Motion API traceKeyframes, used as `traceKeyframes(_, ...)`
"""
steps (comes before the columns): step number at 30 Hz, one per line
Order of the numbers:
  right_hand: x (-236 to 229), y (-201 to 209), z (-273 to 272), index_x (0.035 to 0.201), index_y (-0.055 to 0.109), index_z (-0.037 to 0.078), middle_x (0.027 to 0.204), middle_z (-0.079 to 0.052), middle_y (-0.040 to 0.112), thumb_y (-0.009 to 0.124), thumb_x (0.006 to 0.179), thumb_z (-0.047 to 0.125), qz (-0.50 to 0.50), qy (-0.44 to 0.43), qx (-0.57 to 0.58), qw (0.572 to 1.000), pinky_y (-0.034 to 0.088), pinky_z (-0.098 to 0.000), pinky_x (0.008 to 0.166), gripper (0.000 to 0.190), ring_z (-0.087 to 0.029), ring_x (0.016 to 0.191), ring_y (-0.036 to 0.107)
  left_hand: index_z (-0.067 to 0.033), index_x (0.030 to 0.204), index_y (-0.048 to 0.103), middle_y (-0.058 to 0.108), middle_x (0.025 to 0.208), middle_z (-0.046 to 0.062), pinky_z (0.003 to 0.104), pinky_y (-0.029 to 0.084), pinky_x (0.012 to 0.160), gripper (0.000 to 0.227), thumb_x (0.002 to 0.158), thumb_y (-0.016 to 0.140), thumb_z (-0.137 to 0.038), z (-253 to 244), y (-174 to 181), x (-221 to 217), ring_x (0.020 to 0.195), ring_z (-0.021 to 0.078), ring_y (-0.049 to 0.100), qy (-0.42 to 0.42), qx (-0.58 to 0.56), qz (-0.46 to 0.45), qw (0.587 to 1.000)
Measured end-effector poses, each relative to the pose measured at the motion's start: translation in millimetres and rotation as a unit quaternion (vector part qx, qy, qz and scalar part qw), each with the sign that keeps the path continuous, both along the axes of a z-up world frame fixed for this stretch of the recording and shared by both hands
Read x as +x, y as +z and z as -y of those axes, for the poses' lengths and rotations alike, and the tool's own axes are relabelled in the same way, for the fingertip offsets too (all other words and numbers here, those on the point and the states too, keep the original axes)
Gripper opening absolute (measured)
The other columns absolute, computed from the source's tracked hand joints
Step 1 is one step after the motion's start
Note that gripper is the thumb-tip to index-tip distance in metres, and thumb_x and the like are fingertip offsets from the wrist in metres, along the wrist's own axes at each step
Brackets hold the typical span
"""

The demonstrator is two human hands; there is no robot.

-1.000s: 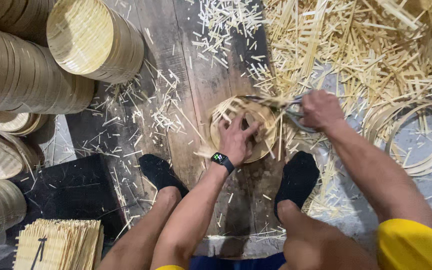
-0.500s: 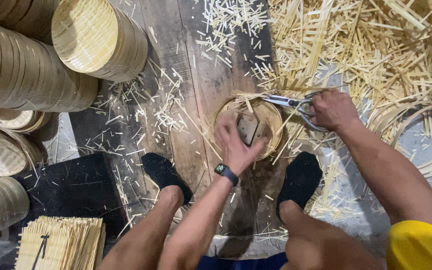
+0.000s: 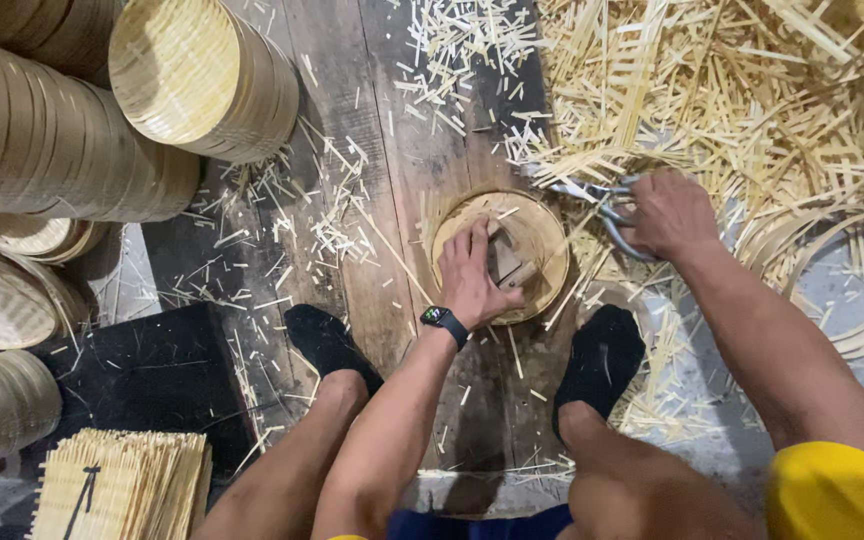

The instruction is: The person constructs the bottoms of bamboo baskets by weaving thin bamboo strips together, placing a circular wooden frame over the woven piece, and using shears to cut the strips to the shape of the frame.

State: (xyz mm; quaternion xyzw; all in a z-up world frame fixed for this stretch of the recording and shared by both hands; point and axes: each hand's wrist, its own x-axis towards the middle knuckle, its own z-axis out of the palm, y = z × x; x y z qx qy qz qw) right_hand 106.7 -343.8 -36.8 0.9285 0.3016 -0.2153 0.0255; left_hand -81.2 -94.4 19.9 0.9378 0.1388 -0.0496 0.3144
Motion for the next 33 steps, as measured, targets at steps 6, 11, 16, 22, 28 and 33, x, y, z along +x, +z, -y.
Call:
traceKeyframes(6, -21, 24, -4, 0.119, 0.061, 0.001, 0.106, -0.016, 0.054, 0.059, 0.083, 0.066, -0.009, -0.009, 0.012, 1.0, 0.048, -0.0407, 0.091, 0.074, -0.028, 0.101, 0.054, -0.0074, 0.155, 0.032, 0.05, 0.133, 0.021, 0.054, 0.036, 0.108, 0.124, 0.05, 0.092, -0.035, 4, 1, -1, 0.124, 0.0418, 0.044, 0.02, 0.003, 0.006, 1.0)
traceKeyframes(11, -48, 17, -1, 0.104, 0.064, 0.001, 0.094, -0.013, 0.054, 0.058, 0.091, 0.064, -0.013, -0.016, -0.035, 0.999, 0.049, -0.0387, 0.085, 0.065, -0.025, 0.092, 0.054, -0.0105, 0.151, 0.037, 0.049, 0.131, 0.022, 0.057, 0.033, 0.108, 0.122, 0.049, 0.095, -0.041, 25, -2, 5, 0.123, 0.043, 0.043, 0.069, 0.037, 0.054, 0.995)
traceKeyframes(16, -43, -15, 8, 0.101, 0.068, 0.01, 0.092, -0.011, 0.056, 0.061, 0.09, 0.051, -0.029, 0.001, -0.035, 0.999, 0.052, -0.0386, 0.079, 0.043, -0.023, 0.09, 0.055, -0.0152, 0.149, 0.041, 0.051, 0.128, 0.018, 0.053, 0.037, 0.108, 0.117, 0.045, 0.093, -0.031, 22, 4, 6, 0.121, 0.0405, 0.044, 0.06, 0.039, 0.023, 0.997)
traceKeyframes(22, -21, 7, 3, 0.112, 0.063, 0.003, 0.091, -0.015, 0.057, 0.057, 0.097, 0.054, -0.046, 0.002, -0.07, 0.996, 0.056, -0.0377, 0.066, 0.053, -0.024, 0.082, 0.059, -0.014, 0.151, 0.038, 0.05, 0.127, 0.019, 0.056, 0.036, 0.104, 0.122, 0.046, 0.096, -0.028, 15, 9, 9, 0.119, 0.0419, 0.044, 0.011, 0.027, 0.008, 1.0)
traceKeyframes(28, -24, -7, 3, 0.107, 0.068, 0.01, 0.089, -0.008, 0.057, 0.061, 0.09, 0.04, 0.052, 0.081, -0.04, 0.995, 0.052, -0.0358, 0.074, 0.035, -0.02, 0.085, 0.057, -0.0188, 0.148, 0.042, 0.053, 0.127, 0.015, 0.055, 0.039, 0.103, 0.121, 0.041, 0.098, -0.027, 5, 8, 8, 0.121, 0.0405, 0.047, -0.08, 0.031, 0.024, 0.996)
traceKeyframes(33, -14, 9, 5, 0.104, 0.067, 0.005, 0.087, -0.011, 0.058, 0.059, 0.093, 0.052, 0.03, 0.075, -0.046, 0.996, 0.053, -0.0379, 0.068, 0.049, -0.022, 0.078, 0.058, -0.0175, 0.149, 0.042, 0.053, 0.13, 0.016, 0.054, 0.04, 0.105, 0.122, 0.042, 0.098, -0.029, -7, 5, 11, 0.122, 0.0405, 0.047, -0.142, 0.018, 0.025, 0.989)
